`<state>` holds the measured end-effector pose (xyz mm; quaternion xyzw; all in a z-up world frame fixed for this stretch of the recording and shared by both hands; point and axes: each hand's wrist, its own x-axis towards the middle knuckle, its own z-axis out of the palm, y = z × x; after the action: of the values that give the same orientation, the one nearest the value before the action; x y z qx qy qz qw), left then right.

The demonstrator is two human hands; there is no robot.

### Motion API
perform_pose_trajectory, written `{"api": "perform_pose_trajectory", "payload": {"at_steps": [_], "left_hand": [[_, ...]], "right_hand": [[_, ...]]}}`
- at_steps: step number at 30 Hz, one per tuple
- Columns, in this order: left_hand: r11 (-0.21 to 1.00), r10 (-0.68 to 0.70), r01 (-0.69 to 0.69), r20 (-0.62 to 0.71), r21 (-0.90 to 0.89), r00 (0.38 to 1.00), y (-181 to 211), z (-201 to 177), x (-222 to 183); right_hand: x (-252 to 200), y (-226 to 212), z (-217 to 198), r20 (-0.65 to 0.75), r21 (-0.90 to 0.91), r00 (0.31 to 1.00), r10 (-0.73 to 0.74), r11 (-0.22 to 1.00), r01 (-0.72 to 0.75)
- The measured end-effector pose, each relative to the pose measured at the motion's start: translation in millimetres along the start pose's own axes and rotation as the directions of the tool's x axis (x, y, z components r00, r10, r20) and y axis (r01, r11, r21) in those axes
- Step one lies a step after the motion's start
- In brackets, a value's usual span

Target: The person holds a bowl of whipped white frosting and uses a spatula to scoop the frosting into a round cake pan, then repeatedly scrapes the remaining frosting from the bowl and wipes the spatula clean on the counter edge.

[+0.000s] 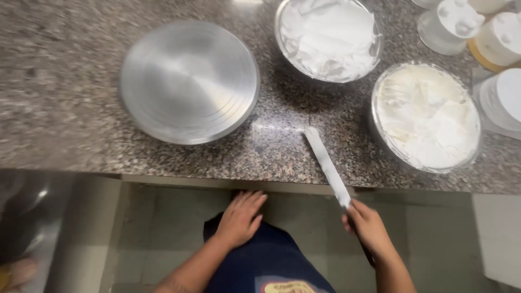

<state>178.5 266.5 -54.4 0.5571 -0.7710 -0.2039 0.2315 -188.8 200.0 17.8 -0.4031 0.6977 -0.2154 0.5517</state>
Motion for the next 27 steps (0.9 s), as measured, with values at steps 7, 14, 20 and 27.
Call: {"api": "perform_pose_trajectory", "payload": {"at_steps": [7,14,20,27], "left_hand": [[0.807,-0.583,0.324,0.573,0.495,0.577,-182.8,149.3,-313.7],[0.355,-0.848,0.909,0.334,-0.218,0.411,-228.0,117.0,-293.8],[-0.258,-0.841,0.697,0.511,-0.669,0.178,-267.4,79.6,-170.6],[-0.124,-0.325,0.334,0.357,-0.934,0.876,-119.0,-115.7,33.3]], "right_hand": [[5.7,-12.3,49.8,0.382,-0.040,0.924,0.032,0.999,-0.018],[-28.2,32.1,7.0,0.370,0.329,0.922,-0.114,0.944,-0.015],[-61.7,42.7,-37.7,-0.346,0.091,0.871,-0.349,0.911,0.401],[-118.2,60.0,22.0,-0.738,-0.552,0.537,-0.410,0.823,-0.131]]}}
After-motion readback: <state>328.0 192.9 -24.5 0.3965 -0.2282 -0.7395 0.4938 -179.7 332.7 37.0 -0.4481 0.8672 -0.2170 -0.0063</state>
